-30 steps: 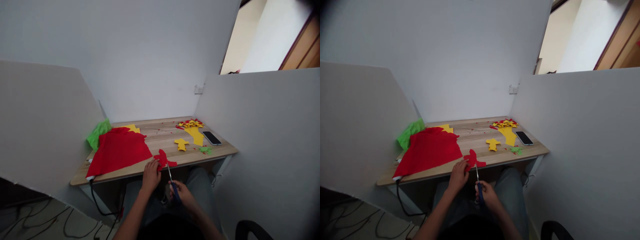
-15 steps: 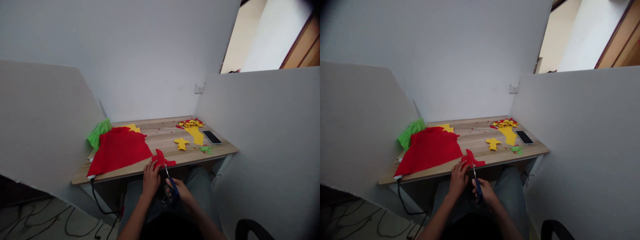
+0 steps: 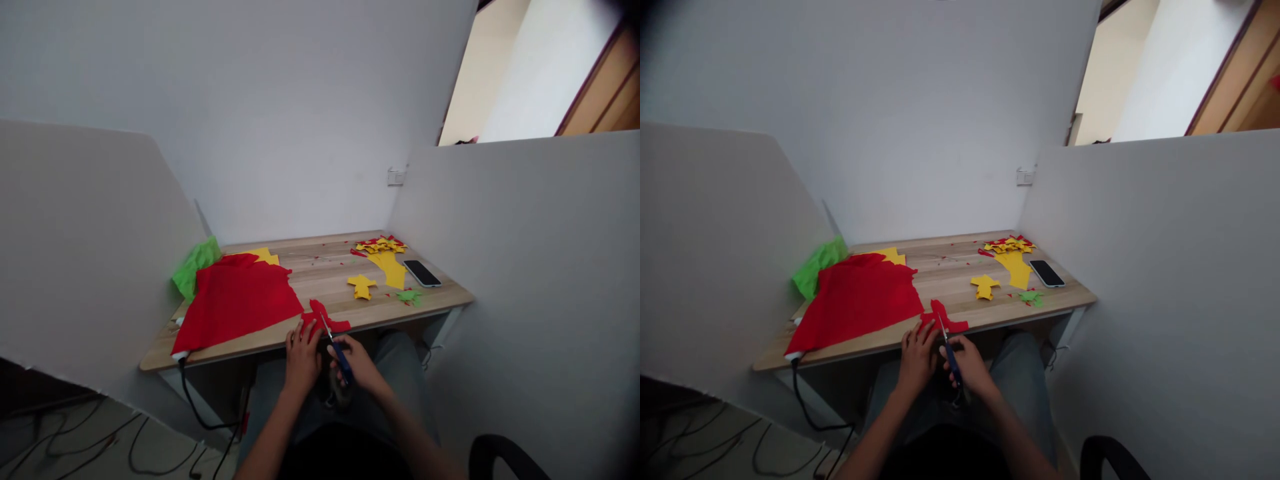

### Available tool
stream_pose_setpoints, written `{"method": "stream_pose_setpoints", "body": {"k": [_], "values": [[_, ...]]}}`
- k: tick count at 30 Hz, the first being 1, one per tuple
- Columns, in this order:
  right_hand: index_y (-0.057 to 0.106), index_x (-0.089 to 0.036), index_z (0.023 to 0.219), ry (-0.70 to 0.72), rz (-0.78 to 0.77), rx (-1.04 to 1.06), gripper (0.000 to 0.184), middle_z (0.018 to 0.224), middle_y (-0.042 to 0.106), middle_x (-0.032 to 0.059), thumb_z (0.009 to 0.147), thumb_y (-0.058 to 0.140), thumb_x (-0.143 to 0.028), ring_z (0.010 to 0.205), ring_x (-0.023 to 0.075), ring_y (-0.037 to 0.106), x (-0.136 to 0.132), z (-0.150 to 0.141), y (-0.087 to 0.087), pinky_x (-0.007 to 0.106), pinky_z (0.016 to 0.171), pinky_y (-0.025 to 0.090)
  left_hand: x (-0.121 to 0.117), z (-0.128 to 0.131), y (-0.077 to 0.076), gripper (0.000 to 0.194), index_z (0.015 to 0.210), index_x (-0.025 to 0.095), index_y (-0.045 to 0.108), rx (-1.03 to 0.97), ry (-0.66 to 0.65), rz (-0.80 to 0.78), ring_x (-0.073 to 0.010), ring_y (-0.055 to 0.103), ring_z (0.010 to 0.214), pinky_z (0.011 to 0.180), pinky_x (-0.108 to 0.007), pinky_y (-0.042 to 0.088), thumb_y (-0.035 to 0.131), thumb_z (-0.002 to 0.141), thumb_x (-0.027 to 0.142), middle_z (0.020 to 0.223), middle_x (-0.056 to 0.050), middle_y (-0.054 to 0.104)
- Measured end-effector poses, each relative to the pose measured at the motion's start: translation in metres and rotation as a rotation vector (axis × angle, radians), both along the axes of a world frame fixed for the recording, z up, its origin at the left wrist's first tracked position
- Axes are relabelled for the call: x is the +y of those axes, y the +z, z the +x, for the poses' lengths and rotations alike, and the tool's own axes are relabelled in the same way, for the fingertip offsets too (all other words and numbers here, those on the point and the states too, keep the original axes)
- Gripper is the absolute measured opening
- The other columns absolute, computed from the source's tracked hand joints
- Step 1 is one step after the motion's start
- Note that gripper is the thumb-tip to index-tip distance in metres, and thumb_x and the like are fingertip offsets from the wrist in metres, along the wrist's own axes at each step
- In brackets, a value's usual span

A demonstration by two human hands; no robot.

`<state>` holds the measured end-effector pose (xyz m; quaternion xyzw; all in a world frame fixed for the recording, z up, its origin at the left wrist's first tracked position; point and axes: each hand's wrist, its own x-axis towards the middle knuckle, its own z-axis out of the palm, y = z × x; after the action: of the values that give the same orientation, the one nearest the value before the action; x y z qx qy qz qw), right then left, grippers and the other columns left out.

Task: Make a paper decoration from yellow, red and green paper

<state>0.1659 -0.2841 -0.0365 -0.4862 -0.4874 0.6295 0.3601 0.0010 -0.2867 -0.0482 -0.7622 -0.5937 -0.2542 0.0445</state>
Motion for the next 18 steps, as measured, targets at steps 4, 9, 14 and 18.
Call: {"method": "stream_pose_setpoints", "body": {"k": [4,9,14,18], "values": [[0.052,-0.019,0.1,-0.005,-0.049,0.022,0.061,0.056,0.062,-0.0042,0.066,0.072,-0.065,0.039,0.0121,0.054,0.012,-0.009,0.003,0.023,0.038,0.043,0.001,-0.006,-0.005,0.054,0.125,0.023,0.064,0.001,-0.035,0.031,-0.0322,0.038,0.14,0.114,-0.052,0.027,0.053,0.075,0.006,0.146,-0.01,0.052],[0.054,-0.019,0.096,-0.042,-0.078,-0.034,0.053,0.055,0.063,-0.0032,0.067,0.074,-0.059,0.037,0.0114,0.053,0.019,0.006,-0.002,0.021,0.036,0.04,0.0,-0.008,-0.007,0.057,0.127,0.018,0.06,-0.004,-0.037,0.033,-0.03,0.041,0.138,0.114,-0.05,0.028,0.052,0.072,0.004,0.144,-0.01,0.054],[0.05,-0.021,0.096,-0.118,-0.055,-0.017,0.056,0.054,0.062,-0.005,0.066,0.069,-0.065,0.038,0.0114,0.053,0.017,0.024,-0.01,0.022,0.037,0.041,-0.002,-0.006,0.0,0.047,0.127,0.019,0.06,-0.028,-0.027,0.036,-0.03,0.043,0.135,0.114,-0.049,0.028,0.054,0.081,0.013,0.141,-0.01,0.057],[0.049,-0.021,0.096,-0.111,-0.025,0.009,0.058,0.058,0.063,-0.0046,0.065,0.069,-0.067,0.039,0.0112,0.054,0.016,0.029,-0.004,0.022,0.038,0.041,0.006,-0.009,0.018,0.03,0.119,0.022,0.063,-0.089,0.0,0.036,-0.0279,0.05,0.126,0.106,-0.047,0.034,0.048,0.095,0.032,0.134,-0.01,0.06]]}}
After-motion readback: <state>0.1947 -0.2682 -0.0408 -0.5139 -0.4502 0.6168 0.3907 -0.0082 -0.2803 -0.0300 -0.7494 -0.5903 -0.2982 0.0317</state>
